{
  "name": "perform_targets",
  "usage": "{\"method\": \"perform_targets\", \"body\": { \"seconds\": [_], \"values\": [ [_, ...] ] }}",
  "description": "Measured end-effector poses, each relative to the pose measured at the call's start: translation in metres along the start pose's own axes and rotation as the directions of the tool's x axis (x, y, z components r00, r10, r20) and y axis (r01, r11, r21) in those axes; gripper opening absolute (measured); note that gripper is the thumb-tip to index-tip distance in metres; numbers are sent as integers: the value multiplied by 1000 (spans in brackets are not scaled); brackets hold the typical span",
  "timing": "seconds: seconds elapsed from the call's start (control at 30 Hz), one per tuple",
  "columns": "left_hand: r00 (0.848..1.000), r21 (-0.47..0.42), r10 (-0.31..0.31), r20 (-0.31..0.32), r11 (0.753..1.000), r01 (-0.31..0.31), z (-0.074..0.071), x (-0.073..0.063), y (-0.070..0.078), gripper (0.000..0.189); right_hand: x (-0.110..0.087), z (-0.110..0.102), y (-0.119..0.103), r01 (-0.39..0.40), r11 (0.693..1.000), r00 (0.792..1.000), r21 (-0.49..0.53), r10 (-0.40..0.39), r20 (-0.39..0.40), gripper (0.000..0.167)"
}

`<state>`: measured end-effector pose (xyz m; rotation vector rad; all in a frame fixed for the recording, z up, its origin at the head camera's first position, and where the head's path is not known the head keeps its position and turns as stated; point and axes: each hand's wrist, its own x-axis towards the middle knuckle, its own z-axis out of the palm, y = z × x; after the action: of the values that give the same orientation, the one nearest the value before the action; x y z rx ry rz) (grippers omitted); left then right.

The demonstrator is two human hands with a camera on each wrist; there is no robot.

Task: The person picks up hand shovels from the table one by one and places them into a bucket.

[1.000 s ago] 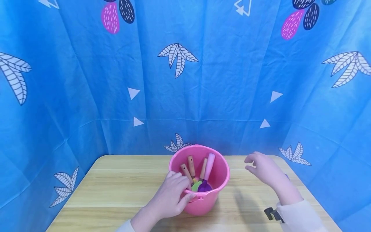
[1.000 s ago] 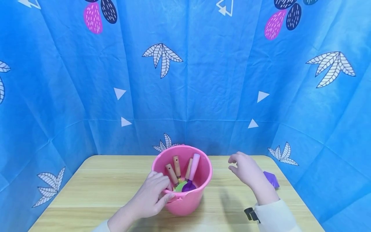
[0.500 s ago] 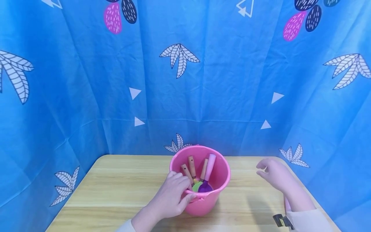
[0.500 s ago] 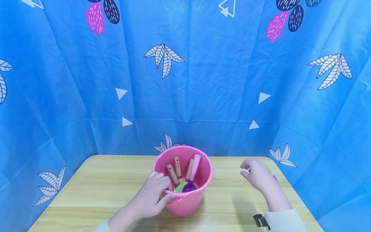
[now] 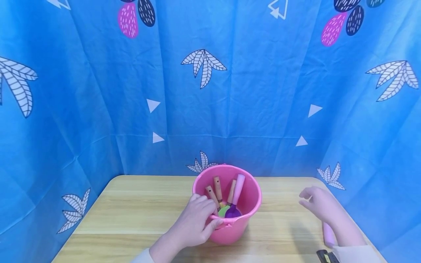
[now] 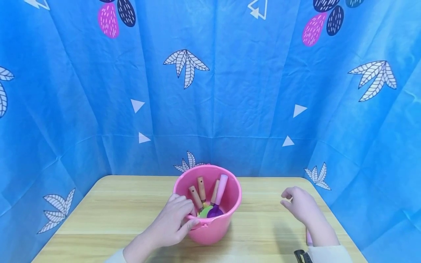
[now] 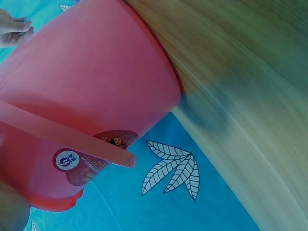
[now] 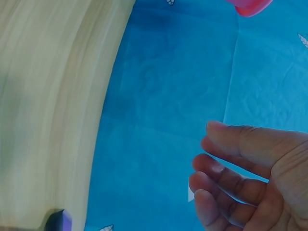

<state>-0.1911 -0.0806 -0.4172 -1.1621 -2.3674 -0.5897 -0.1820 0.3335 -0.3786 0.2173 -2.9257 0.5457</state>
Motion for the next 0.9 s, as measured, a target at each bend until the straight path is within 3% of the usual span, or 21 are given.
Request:
{"method": "perform_targets", "body": {
  "seconds": [0.33,0.63,0.9],
  "values": [
    [1000,2,2,-8,1000,-2,0,0,0,19,-10,6,25,-24,1000,1000,-19,24,5,24],
    [1000,-2,-5,-3,1000,5,0,0,0,20,-22,11,43,-88,996,996,-14,89,27,13],
    [1000,-11,-9,4,1000,9,0,0,1,22,-29,18,61,-172,984,981,-44,175,79,32]
  ]
}}
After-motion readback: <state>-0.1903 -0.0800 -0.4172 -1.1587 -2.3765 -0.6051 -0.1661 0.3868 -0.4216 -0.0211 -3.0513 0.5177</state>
